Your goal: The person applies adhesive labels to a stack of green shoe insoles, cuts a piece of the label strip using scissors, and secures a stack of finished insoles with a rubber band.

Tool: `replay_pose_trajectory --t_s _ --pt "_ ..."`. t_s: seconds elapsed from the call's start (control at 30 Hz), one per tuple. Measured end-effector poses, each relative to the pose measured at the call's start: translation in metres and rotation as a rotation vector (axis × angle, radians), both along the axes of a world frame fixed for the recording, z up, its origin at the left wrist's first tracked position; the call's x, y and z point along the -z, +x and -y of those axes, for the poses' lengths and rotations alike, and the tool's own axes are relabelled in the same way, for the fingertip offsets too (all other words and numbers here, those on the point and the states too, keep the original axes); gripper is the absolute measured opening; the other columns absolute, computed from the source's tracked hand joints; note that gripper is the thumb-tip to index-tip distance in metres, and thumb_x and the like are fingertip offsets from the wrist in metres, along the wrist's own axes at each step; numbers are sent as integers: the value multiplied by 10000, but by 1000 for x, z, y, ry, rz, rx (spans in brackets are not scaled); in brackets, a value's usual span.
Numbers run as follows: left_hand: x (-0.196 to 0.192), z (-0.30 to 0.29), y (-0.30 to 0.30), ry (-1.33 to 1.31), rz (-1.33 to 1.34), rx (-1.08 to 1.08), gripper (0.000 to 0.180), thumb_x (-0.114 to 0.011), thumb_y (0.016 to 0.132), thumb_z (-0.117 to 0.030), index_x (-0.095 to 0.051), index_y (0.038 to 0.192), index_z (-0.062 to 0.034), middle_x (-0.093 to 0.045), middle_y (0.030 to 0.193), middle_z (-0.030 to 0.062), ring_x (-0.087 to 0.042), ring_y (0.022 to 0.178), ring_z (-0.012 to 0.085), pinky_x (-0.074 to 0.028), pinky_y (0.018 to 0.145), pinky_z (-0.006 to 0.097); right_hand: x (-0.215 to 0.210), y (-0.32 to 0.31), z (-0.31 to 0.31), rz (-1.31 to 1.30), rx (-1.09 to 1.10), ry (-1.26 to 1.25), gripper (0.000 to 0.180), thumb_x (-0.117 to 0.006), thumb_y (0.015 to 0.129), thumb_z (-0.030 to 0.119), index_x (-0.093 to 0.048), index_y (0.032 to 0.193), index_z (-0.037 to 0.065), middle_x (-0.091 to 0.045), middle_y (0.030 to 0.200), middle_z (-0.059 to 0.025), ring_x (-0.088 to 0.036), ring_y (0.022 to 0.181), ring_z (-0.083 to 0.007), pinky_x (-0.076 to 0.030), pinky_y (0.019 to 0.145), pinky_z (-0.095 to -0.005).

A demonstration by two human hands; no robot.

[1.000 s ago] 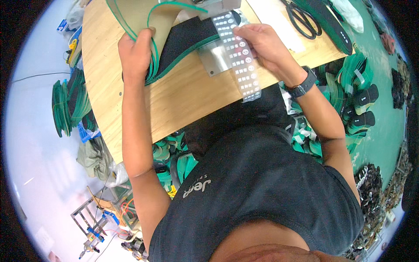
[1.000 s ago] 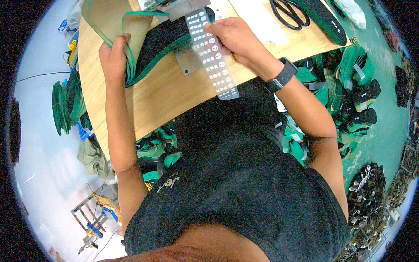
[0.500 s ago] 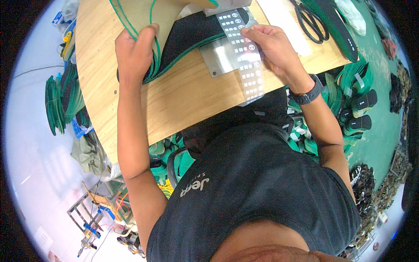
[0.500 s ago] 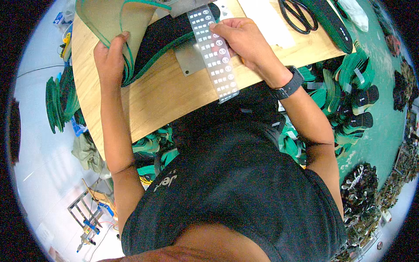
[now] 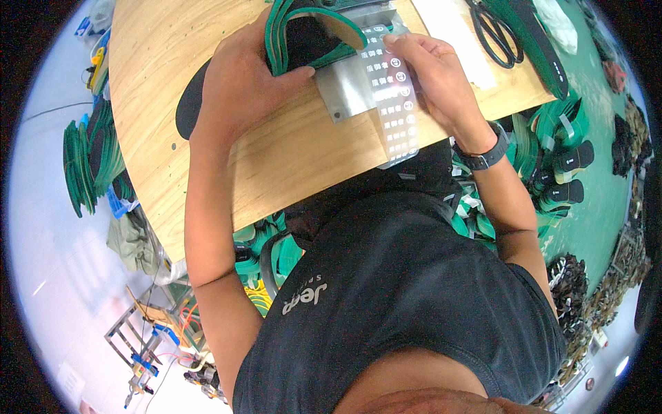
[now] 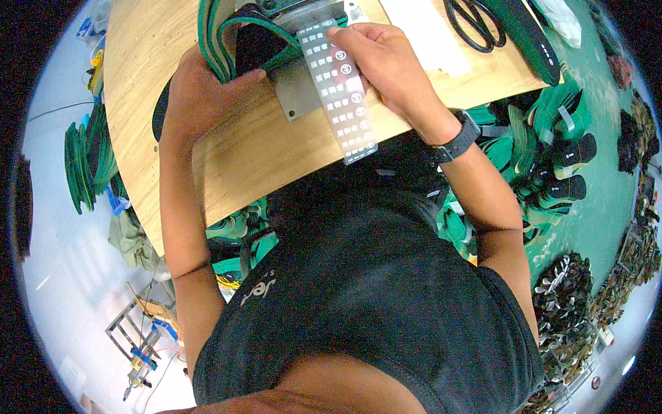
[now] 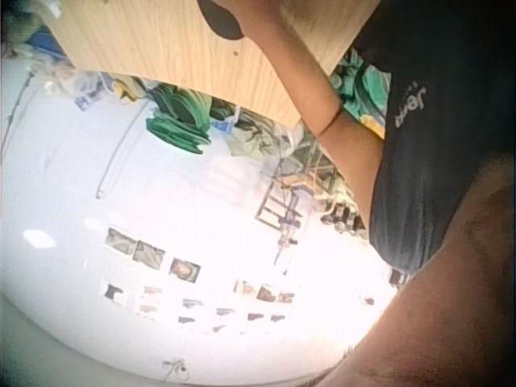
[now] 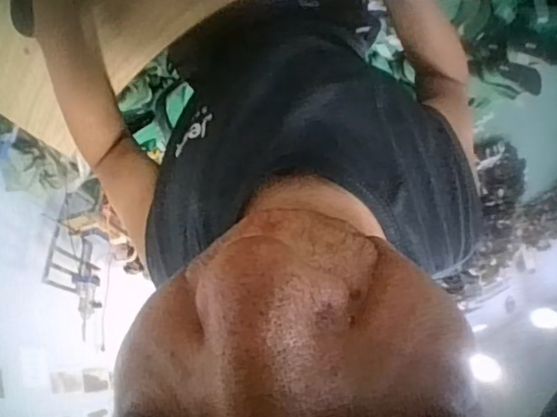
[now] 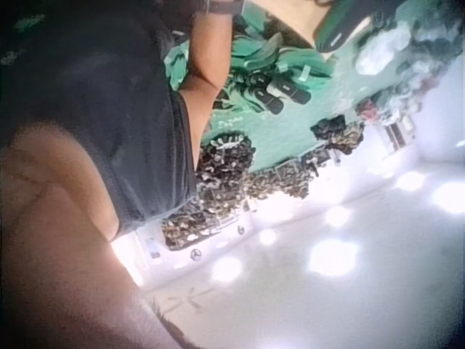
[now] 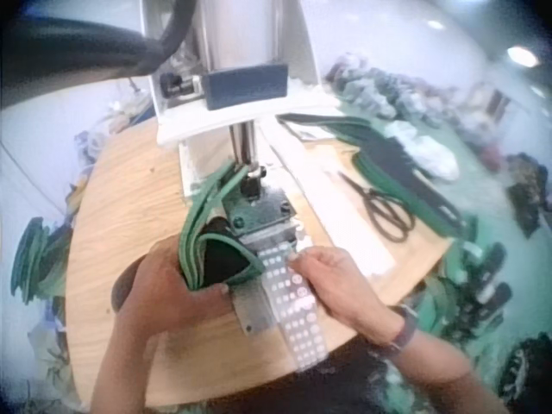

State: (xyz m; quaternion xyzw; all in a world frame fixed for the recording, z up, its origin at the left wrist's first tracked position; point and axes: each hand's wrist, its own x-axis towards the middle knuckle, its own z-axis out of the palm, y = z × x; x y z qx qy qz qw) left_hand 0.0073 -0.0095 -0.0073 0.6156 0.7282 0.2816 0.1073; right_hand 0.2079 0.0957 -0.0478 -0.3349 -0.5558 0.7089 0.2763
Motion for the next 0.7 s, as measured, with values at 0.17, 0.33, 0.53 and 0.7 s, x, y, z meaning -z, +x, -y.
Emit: replay_pose_trajectory --t_s 0.17,0.33,0.53,0.7 --pt "7 -1 -7 144 -98 56 326 -702 720 -256 -611 938 -32 -631 784 160 -595 723 337 -479 706 392 1 0 -1 -10 -41 20 176 -564 869 157 -613 783 11 -588 675 -5 -521 556 -49 -402 508 -182" --pt "-1 1 -15 -10 -26 -117 300 -674 742 -265 -620 883 -6 -635 754 153 -607 689 276 -477 670 364 2 12 3 -119 167 -55 160 -545 869 129 -589 803 -9 -586 690 -53 -565 588 -119 -440 486 -226" --pt "7 5 -29 314 483 -203 197 -579 752 -171 -593 787 23 -553 610 19 -484 585 94 -431 567 276 -8 10 -1 -159 198 -220 168 -558 883 147 -569 851 -18 -598 741 -78 -620 633 -154 -517 512 -257" --pt "10 5 -39 309 567 -296 188 -593 747 -165 -614 765 20 -585 672 30 -513 627 104 -434 598 275 7 2 -10 -64 26 -108 190 -550 891 167 -594 800 6 -623 698 -66 -582 548 -114 -481 489 -220"
